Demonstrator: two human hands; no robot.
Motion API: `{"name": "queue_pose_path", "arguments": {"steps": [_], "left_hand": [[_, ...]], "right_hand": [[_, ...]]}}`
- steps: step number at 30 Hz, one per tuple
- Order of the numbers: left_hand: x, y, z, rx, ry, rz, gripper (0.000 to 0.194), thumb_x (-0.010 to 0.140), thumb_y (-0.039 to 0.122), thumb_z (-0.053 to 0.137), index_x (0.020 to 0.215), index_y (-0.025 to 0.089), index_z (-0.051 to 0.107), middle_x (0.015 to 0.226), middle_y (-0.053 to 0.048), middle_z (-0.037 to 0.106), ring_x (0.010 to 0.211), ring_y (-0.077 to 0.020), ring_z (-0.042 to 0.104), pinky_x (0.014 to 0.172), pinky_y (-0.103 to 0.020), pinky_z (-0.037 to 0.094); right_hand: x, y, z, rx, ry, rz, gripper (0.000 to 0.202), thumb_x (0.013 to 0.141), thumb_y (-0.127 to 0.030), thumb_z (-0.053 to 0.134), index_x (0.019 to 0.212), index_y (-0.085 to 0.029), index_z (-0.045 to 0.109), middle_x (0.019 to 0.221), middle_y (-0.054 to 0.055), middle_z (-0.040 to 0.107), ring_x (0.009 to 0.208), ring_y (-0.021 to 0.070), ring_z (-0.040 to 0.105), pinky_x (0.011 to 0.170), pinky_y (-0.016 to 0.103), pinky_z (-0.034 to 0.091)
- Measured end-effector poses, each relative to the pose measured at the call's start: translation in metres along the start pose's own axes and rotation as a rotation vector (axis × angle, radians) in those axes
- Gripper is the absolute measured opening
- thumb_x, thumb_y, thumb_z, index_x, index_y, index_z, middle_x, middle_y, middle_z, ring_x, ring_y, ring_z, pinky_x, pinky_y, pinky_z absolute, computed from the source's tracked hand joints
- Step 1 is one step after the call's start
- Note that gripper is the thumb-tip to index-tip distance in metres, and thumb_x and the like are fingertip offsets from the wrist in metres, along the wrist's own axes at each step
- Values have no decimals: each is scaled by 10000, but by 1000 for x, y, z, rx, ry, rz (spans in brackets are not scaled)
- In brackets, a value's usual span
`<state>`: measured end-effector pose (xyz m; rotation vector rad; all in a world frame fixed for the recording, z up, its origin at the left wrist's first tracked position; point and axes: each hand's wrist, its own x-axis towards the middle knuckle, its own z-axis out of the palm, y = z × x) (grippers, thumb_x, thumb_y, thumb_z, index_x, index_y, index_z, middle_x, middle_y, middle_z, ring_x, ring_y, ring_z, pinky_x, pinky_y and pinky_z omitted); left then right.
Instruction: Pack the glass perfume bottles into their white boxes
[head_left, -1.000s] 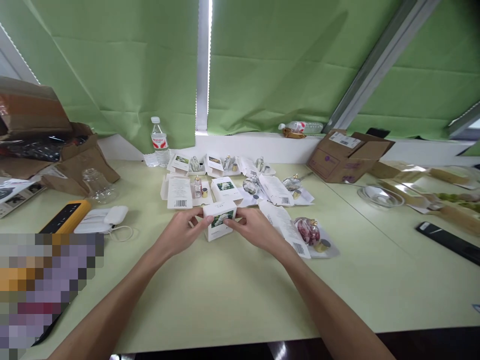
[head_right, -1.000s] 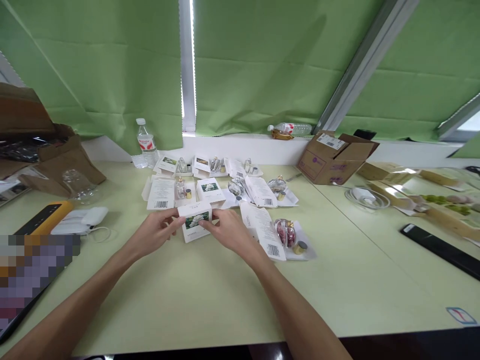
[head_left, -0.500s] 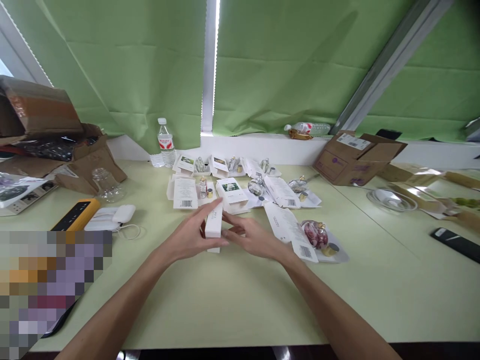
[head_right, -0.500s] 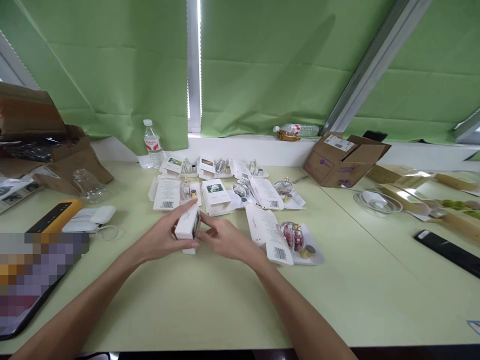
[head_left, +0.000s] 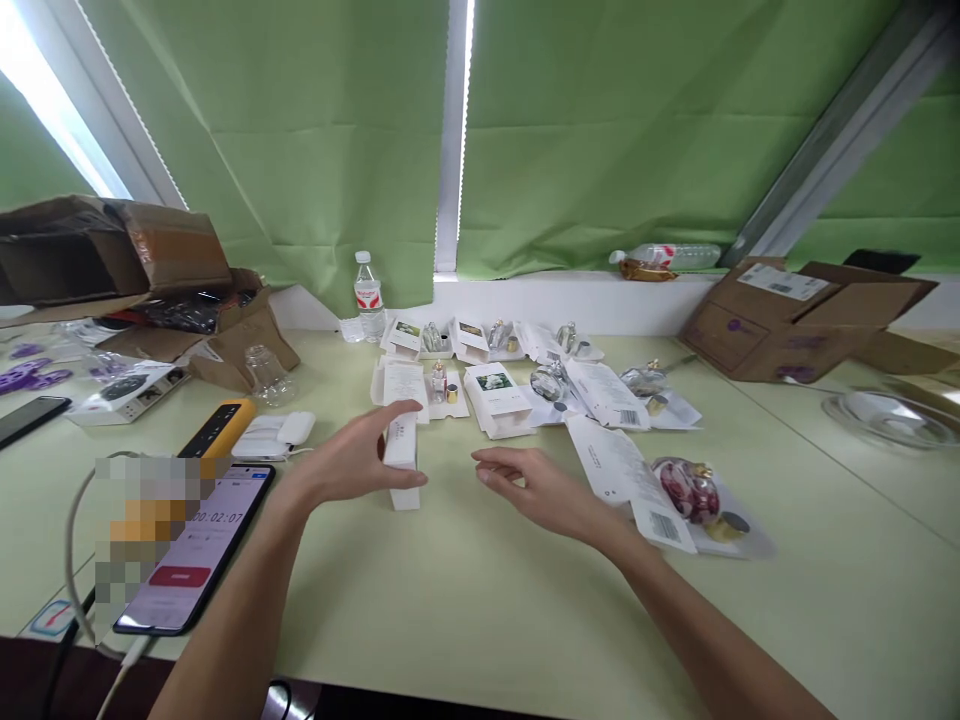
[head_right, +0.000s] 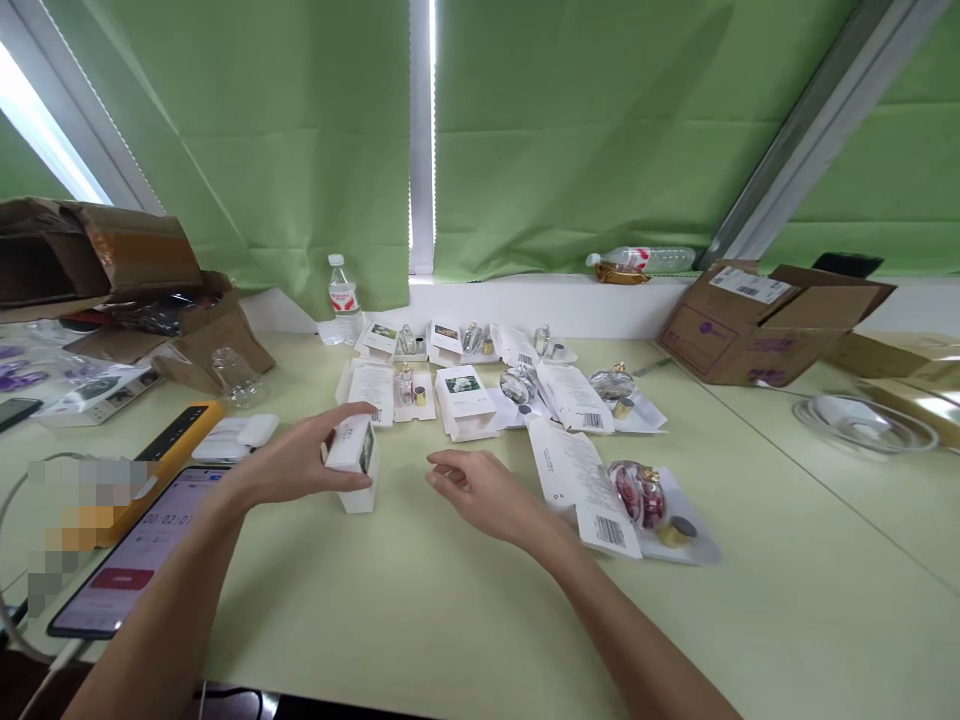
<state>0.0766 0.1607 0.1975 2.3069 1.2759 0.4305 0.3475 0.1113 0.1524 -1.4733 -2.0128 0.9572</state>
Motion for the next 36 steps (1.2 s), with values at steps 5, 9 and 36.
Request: {"name": "queue_pose_path", "arguments": {"steps": [5, 9, 36], "left_hand": [[-3, -31, -15, 143, 138, -217, 840, 679, 664, 659, 1405, 320, 412, 1087, -78, 632, 877, -276, 628, 645, -309, 469], [4, -55, -16, 207, 299, -324, 837, 719, 655, 623, 1424, 269, 391, 1122, -108, 608, 904, -281, 626, 659, -316, 484], [62, -110, -10, 527, 637, -346, 488, 876, 172, 520, 1351, 252, 443, 1313, -148, 492, 1136, -306, 561, 860, -405, 502]], "right_hand": [[-2, -1, 1, -34, -2, 18, 458, 938, -508, 461, 1243, -210, 630, 1200, 74, 678, 1056, 233, 651, 858, 353, 525], [-1, -2, 4, -56, -4, 18, 454, 941, -493, 457, 1246, -205, 629, 1168, 76, 694, 1043, 233, 658, 845, 350, 525], [-7, -22, 28, -248, 1, -191, 334, 969, -340, 395, 1066, -221, 692, 922, 64, 727, 834, 227, 659, 737, 327, 466]]}}
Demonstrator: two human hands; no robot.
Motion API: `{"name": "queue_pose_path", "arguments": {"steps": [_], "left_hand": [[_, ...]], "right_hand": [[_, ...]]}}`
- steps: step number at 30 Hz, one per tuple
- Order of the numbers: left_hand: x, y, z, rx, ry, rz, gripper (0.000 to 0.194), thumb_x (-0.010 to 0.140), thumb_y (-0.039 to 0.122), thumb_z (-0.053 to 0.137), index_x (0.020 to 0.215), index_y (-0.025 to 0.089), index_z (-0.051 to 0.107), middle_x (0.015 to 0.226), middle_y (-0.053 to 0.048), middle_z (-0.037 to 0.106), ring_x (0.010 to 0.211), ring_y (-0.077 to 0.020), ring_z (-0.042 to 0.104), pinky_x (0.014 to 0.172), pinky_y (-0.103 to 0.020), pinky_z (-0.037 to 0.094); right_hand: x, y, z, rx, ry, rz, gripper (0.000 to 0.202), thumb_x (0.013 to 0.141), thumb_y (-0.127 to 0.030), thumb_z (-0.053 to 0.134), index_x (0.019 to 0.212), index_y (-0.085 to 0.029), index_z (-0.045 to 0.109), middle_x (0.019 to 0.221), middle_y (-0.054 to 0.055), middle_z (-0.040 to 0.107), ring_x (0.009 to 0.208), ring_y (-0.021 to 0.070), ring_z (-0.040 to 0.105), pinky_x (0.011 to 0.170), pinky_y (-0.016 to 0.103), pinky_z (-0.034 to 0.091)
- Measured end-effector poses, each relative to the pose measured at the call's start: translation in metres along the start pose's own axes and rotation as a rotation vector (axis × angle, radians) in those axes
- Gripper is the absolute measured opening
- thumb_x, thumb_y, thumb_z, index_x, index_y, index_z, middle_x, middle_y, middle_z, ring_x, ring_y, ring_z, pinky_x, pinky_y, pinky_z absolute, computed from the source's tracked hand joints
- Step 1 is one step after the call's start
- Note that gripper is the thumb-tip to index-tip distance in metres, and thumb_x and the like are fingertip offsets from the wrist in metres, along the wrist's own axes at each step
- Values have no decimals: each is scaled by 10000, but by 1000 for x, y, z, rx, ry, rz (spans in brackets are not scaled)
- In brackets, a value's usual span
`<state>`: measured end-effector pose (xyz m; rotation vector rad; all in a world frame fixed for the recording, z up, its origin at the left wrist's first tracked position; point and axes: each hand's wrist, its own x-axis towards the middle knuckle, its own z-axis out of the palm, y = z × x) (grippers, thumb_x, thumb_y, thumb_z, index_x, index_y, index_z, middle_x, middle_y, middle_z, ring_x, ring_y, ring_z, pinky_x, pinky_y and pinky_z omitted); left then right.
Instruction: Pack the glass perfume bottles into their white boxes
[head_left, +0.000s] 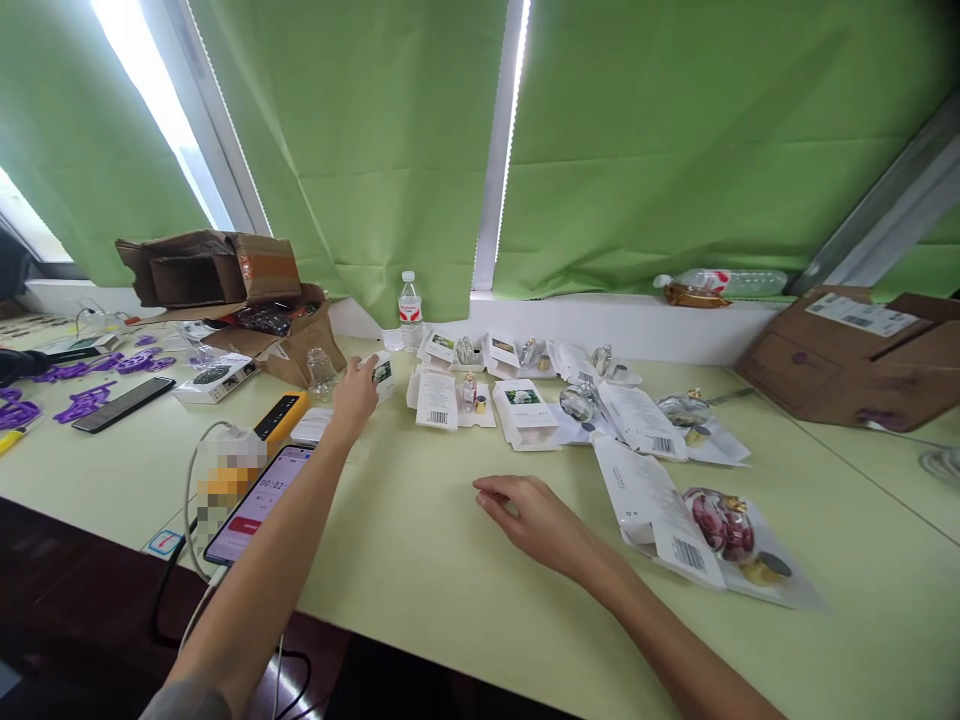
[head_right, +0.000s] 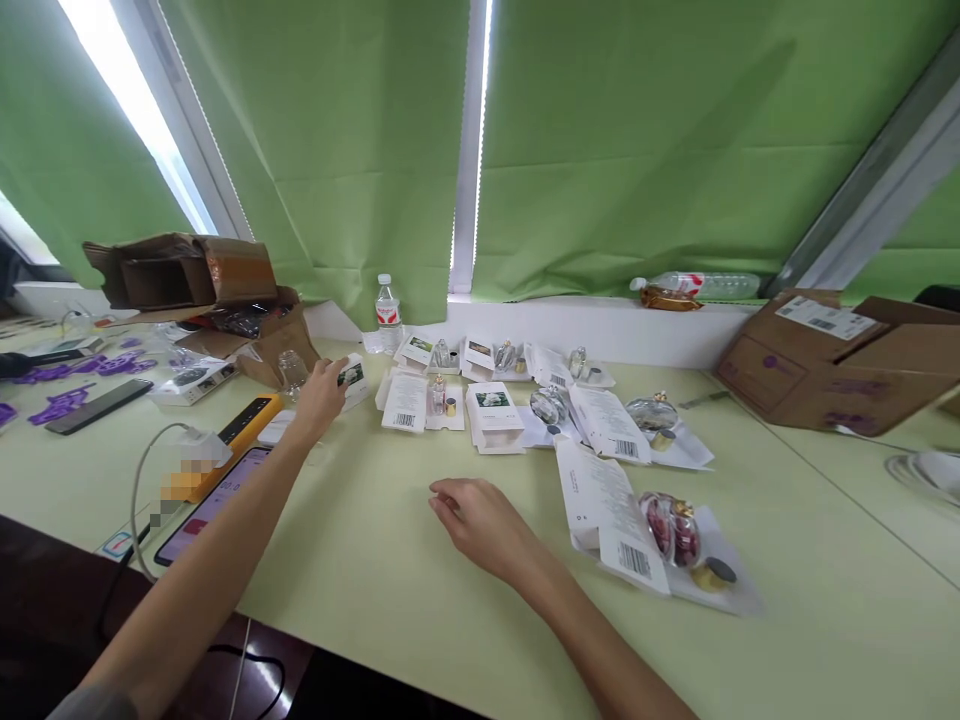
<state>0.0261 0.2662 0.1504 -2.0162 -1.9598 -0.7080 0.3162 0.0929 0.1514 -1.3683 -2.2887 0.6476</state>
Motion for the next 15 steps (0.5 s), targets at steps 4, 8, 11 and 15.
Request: {"name": "queue_pose_path", "arguments": {"steps": [4, 8, 11, 15], "left_hand": [[19, -10, 0, 99, -35, 39, 462, 888, 183, 496, 1337, 282, 454, 1302, -141, 512, 1184, -326, 509, 873, -437, 495], [36, -18, 6, 160, -73, 102, 456, 887, 162, 464, 1335, 244, 444, 1359, -153, 488, 1206, -317, 492, 907, -440, 484], [50, -20, 16, 183, -86, 116, 445, 890, 151, 431, 1331, 206, 439, 1377, -188, 473, 1211, -336, 488, 904, -470, 482], [71, -20, 33, 191, -82, 114, 471, 895, 111, 371, 1360, 177, 401, 1448, -224, 401, 1251, -356, 457, 907, -496, 477]], "right_hand": [[0, -3, 5, -21, 11, -29, 322, 969, -336, 406, 1046, -219, 696, 896, 74, 718, 845, 231, 658, 762, 329, 467], [0, -3, 8, -49, 23, -54, 323, 976, -322, 398, 1071, -214, 687, 929, 81, 712, 898, 236, 657, 795, 341, 471], [0, -2, 8, -62, 23, -56, 315, 978, -314, 399, 1068, -216, 685, 927, 79, 711, 890, 233, 659, 786, 340, 475], [1, -1, 9, -68, 15, -62, 287, 977, -275, 411, 1077, -216, 674, 940, 75, 708, 893, 224, 655, 778, 325, 468]]}}
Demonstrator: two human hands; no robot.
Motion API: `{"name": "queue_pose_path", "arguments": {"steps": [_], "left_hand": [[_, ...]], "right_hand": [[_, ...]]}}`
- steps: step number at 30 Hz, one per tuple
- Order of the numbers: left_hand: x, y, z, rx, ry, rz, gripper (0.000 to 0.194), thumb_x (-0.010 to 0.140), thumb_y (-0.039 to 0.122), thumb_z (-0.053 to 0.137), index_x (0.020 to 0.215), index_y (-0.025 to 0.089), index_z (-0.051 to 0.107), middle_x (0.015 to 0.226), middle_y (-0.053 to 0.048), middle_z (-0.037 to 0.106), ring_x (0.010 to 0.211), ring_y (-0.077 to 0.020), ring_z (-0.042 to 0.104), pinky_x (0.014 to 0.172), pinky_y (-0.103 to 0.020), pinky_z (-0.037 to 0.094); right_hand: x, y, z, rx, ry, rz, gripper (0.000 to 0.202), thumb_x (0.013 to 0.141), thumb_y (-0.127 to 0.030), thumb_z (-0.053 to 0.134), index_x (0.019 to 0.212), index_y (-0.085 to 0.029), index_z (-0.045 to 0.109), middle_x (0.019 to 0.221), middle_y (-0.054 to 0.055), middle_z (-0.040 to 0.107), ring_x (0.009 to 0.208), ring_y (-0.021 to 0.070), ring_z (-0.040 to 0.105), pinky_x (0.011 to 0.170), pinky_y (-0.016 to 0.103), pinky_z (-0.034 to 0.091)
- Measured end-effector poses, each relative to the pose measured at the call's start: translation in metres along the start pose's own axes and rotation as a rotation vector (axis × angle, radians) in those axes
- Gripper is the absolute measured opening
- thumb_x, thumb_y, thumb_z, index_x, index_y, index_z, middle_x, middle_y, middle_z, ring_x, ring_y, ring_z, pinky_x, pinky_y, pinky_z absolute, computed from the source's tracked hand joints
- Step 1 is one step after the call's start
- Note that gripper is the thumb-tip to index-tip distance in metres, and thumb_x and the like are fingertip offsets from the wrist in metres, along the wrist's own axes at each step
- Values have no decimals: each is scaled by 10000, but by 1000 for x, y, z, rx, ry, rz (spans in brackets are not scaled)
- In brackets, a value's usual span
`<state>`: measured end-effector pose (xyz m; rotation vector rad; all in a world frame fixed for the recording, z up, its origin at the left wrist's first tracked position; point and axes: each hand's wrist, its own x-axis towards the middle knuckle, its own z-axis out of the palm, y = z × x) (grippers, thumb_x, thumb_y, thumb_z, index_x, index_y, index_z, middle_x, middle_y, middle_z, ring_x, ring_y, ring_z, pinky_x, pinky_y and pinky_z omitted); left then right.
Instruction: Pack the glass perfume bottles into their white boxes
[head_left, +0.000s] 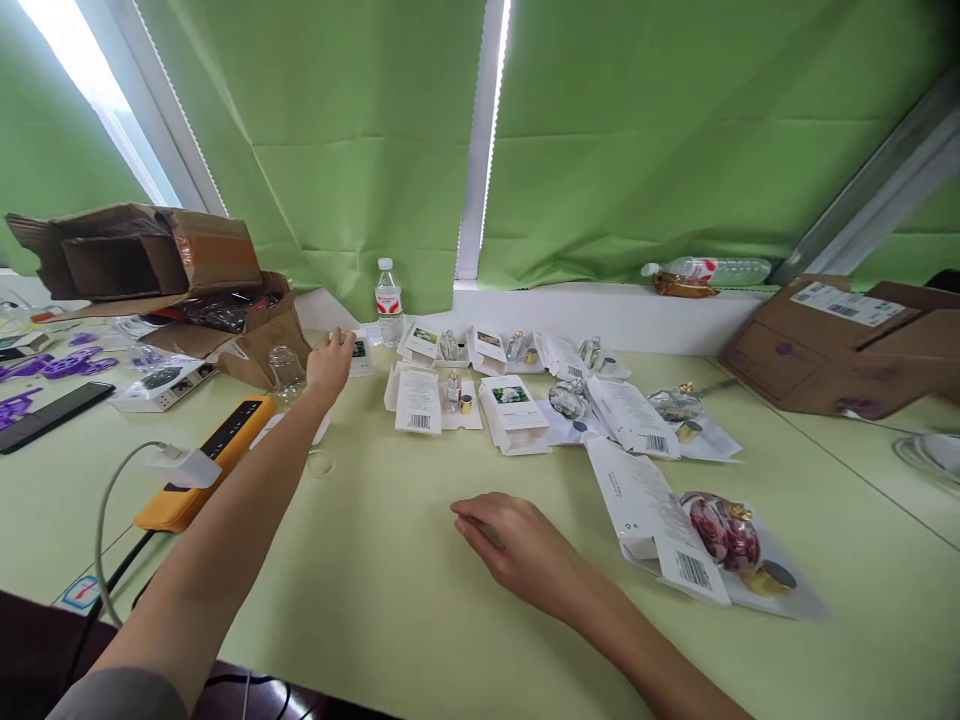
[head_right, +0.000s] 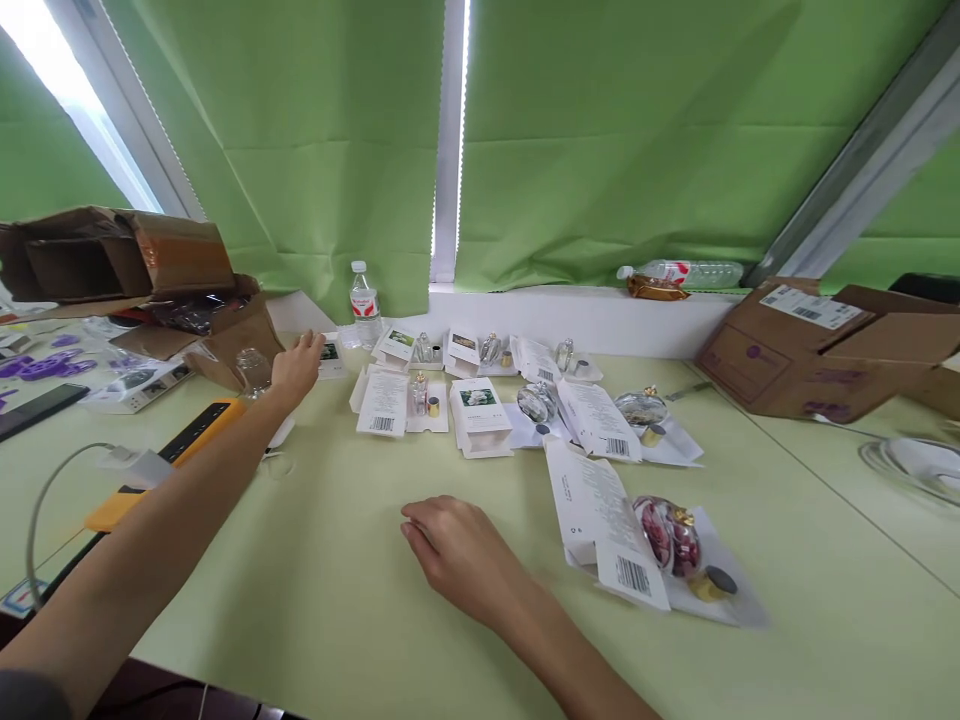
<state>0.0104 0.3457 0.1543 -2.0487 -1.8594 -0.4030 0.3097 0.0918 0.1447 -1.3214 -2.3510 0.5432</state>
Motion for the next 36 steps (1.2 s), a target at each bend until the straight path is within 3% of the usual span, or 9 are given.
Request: {"name": "queue_pose_path", "arguments": {"steps": [9, 17, 22, 30, 33, 36], "left_hand": [[42, -5, 26, -13, 31, -5, 488, 898, 63, 282, 1371, 129, 383, 1449, -258, 385, 1304, -386, 396, 878, -531, 480], [63, -17, 39, -49, 3, 6, 484, 894, 69, 326, 1375, 112, 358, 1511, -234, 308, 1413, -354, 238, 995, -534, 404], [70, -20, 41, -69, -18, 8, 511, 871, 35, 336, 1380, 77, 337, 1521, -237, 291, 1431, -332, 217, 1060, -507, 343], [62, -8, 32, -167, 33, -24, 746, 725, 32, 545, 1411, -25, 258, 1528, -311, 207, 1442, -406, 153, 1121, -544, 229], [50, 4, 17, -233, 118, -47, 749, 771, 62, 555, 1419, -61, 199, 1527, -348, 132, 1437, -434, 128, 1129, -549, 213], [31, 26, -6, -315, 239, -40, 731, 871, 219, 546, 1427, -53, 156, 1527, -341, 91, 1433, -435, 110, 1137, -550, 203]], "right_hand": [[-1, -5, 5, -32, -36, 2, 244, 960, -210, 428, 1078, -228, 641, 939, 42, 693, 880, 210, 640, 749, 318, 440], [-1, -9, 6, -62, -58, -50, 239, 965, -205, 431, 1087, -219, 636, 943, 50, 692, 886, 215, 638, 766, 338, 450], [-1, -10, 8, -104, -72, -76, 233, 964, -197, 427, 1079, -214, 629, 932, 52, 690, 871, 221, 635, 754, 351, 453], [-5, -12, 5, -228, -46, -124, 209, 974, -197, 406, 951, -187, 613, 860, 46, 682, 818, 217, 626, 731, 354, 430], [-7, -11, 3, -263, -13, -149, 213, 980, -221, 404, 952, -184, 612, 846, 44, 683, 799, 209, 626, 730, 344, 423], [-7, -10, 0, -302, 18, -154, 231, 981, -243, 406, 914, -174, 616, 831, 47, 685, 774, 201, 627, 702, 329, 414]]}}
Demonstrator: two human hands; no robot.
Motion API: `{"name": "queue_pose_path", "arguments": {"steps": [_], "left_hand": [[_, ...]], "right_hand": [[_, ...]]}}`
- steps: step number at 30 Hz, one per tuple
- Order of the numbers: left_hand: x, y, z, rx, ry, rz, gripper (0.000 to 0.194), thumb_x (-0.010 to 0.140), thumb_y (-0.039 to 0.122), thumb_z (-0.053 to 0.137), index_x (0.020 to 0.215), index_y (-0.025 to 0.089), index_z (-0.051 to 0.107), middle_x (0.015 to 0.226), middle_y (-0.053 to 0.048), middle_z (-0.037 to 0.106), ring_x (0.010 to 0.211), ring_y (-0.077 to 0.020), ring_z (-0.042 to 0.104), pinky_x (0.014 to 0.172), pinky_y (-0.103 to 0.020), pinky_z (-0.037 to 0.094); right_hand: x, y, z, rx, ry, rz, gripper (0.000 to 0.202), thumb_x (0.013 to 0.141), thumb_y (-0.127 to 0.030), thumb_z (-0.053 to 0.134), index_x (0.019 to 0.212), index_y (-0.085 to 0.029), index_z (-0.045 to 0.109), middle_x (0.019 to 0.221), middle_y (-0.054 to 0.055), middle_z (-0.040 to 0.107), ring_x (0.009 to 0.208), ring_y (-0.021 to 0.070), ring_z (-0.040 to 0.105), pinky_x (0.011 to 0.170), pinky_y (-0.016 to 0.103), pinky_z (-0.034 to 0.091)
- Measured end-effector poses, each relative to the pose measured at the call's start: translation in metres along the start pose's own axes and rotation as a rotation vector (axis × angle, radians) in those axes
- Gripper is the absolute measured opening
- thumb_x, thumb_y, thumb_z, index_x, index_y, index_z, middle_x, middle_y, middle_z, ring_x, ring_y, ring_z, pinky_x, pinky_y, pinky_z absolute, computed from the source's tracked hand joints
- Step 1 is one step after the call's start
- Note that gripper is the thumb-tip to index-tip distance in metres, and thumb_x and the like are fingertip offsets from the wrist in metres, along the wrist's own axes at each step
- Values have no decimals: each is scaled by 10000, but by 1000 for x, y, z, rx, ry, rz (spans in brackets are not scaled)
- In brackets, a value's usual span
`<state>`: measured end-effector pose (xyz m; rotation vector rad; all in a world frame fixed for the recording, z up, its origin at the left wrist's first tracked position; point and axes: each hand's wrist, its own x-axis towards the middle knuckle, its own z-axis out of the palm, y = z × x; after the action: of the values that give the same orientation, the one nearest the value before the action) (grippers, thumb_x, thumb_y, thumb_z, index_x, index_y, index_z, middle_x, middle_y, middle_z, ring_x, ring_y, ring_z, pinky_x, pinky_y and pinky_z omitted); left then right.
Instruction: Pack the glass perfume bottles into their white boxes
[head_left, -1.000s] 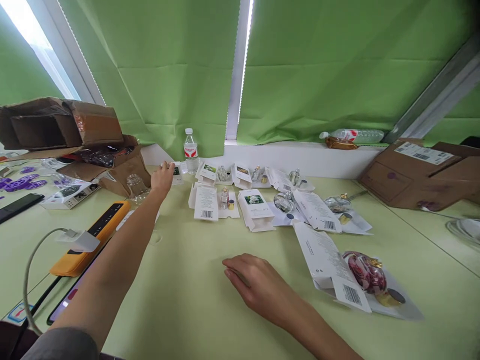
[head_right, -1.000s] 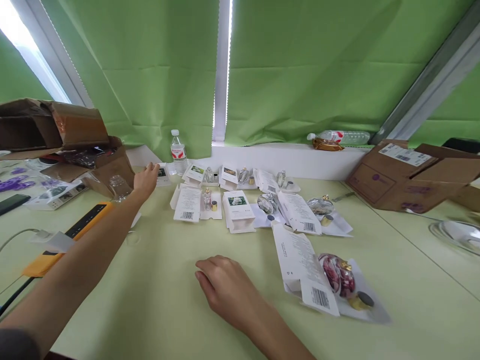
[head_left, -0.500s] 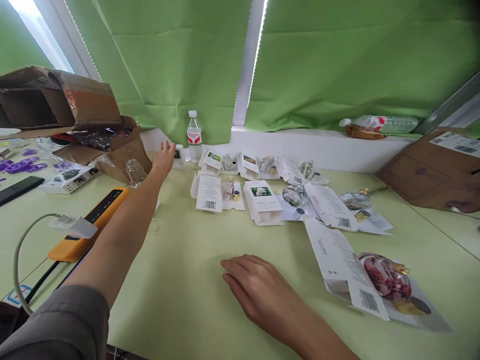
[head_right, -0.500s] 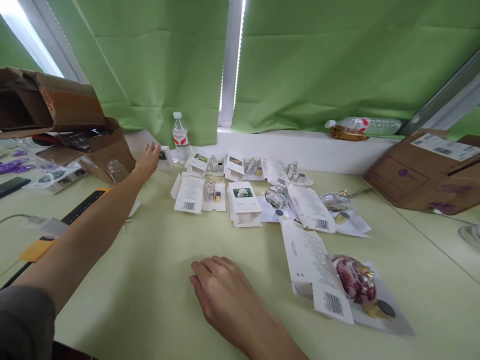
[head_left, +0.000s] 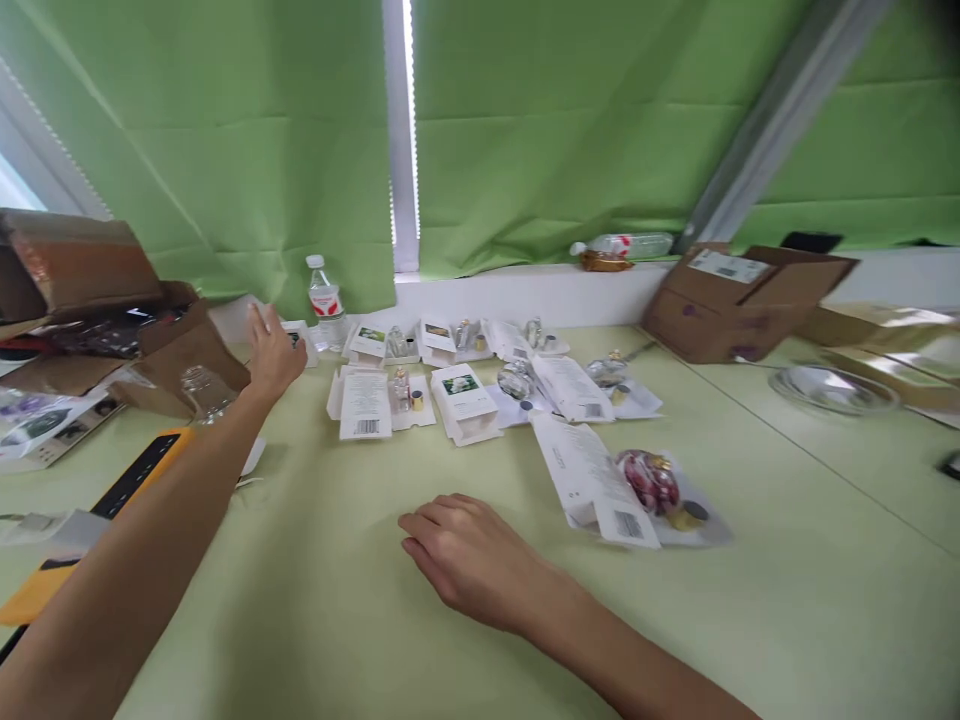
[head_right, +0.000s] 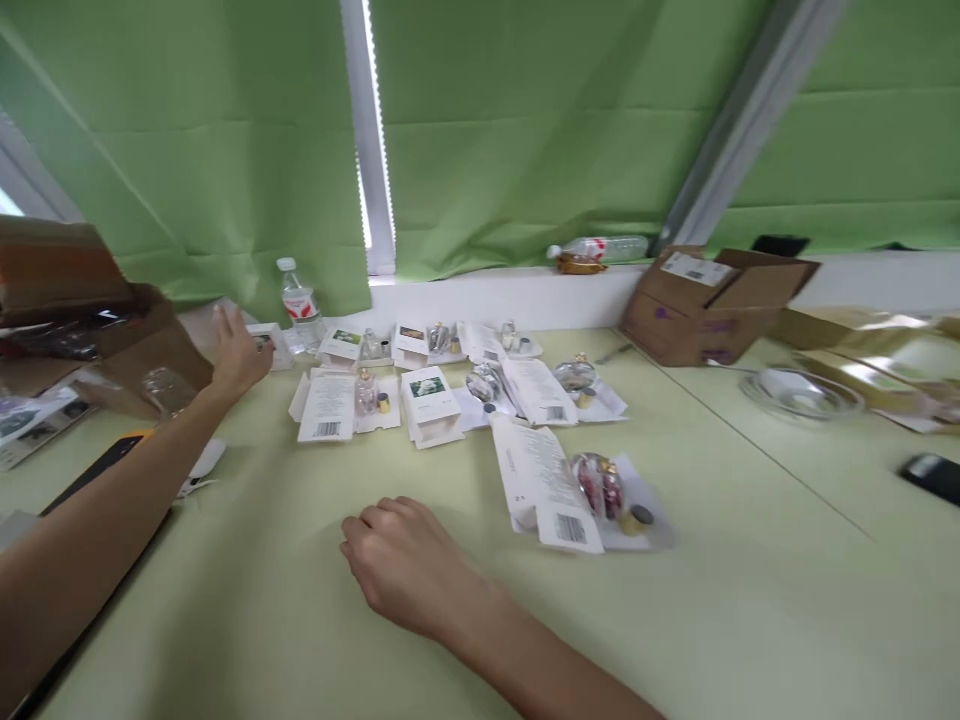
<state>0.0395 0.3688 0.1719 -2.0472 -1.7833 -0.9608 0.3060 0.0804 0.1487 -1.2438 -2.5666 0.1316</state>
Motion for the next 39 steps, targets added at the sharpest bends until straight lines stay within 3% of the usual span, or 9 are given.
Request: {"name": "queue_pose_path", "arguments": {"steps": [4, 8, 13, 17, 21, 25, 28, 35, 39], "left_hand": [[-34, 54, -30, -125, 138, 68, 734, 892, 341, 557, 1450, 70, 164, 1551, -219, 130, 1449, -335, 114, 1176, -496, 165], [-86, 108, -55, -375, 218, 145, 552, 878, 359, 574, 1360, 181, 374, 1452, -144, 375, 1404, -277, 285, 1163, -470, 257], [-153, 146, -65, -707, -72, 158, 254, 901, 380, 522, 1115, 245, 551, 1181, -65, 602, 1132, -216, 576, 936, -348, 516], [-182, 149, -59, -771, -321, 35, 233, 893, 442, 507, 1022, 270, 597, 1020, -43, 654, 915, -201, 648, 799, -332, 555], [-184, 139, -52, -749, -547, -26, 312, 858, 514, 520, 1029, 264, 597, 839, -31, 672, 743, -219, 665, 647, -334, 536], [-181, 135, -53, -652, -602, 45, 313, 869, 520, 485, 1012, 266, 598, 776, -12, 674, 675, -208, 644, 615, -316, 491], [-184, 139, -57, -528, -626, 172, 314, 901, 499, 430, 1017, 264, 603, 807, -10, 684, 700, -204, 638, 630, -306, 465], [-193, 143, -60, -412, -644, 385, 326, 948, 441, 365, 1028, 246, 614, 989, -9, 692, 722, -176, 608, 655, -300, 420], [-193, 143, -61, -405, -652, 412, 320, 954, 426, 367, 1018, 239, 618, 975, -15, 693, 754, -184, 608, 663, -300, 411]], "right_hand": [[-1, 6, -8, -29, 34, 24, 259, 984, -251, 405, 896, -159, 631, 823, 61, 691, 776, 194, 634, 682, 311, 403], [-2, 12, -13, -35, 71, 83, 289, 994, -264, 397, 874, -152, 635, 825, 70, 693, 784, 190, 642, 703, 303, 406], [-3, 19, -18, -77, 174, 209, 302, 1000, -253, 384, 895, -141, 644, 895, 95, 696, 888, 210, 642, 808, 330, 432], [-12, 30, -27, -60, 360, 352, 276, 995, -256, 397, 1045, -152, 648, 1050, 99, 688, 1049, 223, 597, 916, 352, 439], [-46, 35, -27, -73, 570, 540, 292, 974, -251, 434, 1183, -150, 612, 1184, 115, 653, 1150, 237, 556, 986, 372, 437], [-99, 28, -12, -126, 785, 687, 328, 980, -277, 420, 1242, -163, 582, 1229, 126, 628, 1195, 244, 540, 1055, 413, 399], [-135, 26, 0, -174, 854, 815, 340, 971, -350, 454, 1210, -162, 605, 1197, 130, 646, 1151, 260, 564, 1006, 431, 444], [-169, 42, 9, -189, 536, 943, 446, 950, -461, 469, 1246, -148, 586, 1198, 138, 654, 1186, 303, 543, 980, 469, 454], [-176, 44, 12, -182, 457, 974, 472, 963, -446, 434, 1275, -120, 571, 1242, 148, 636, 1219, 294, 532, 1001, 448, 448]]}}
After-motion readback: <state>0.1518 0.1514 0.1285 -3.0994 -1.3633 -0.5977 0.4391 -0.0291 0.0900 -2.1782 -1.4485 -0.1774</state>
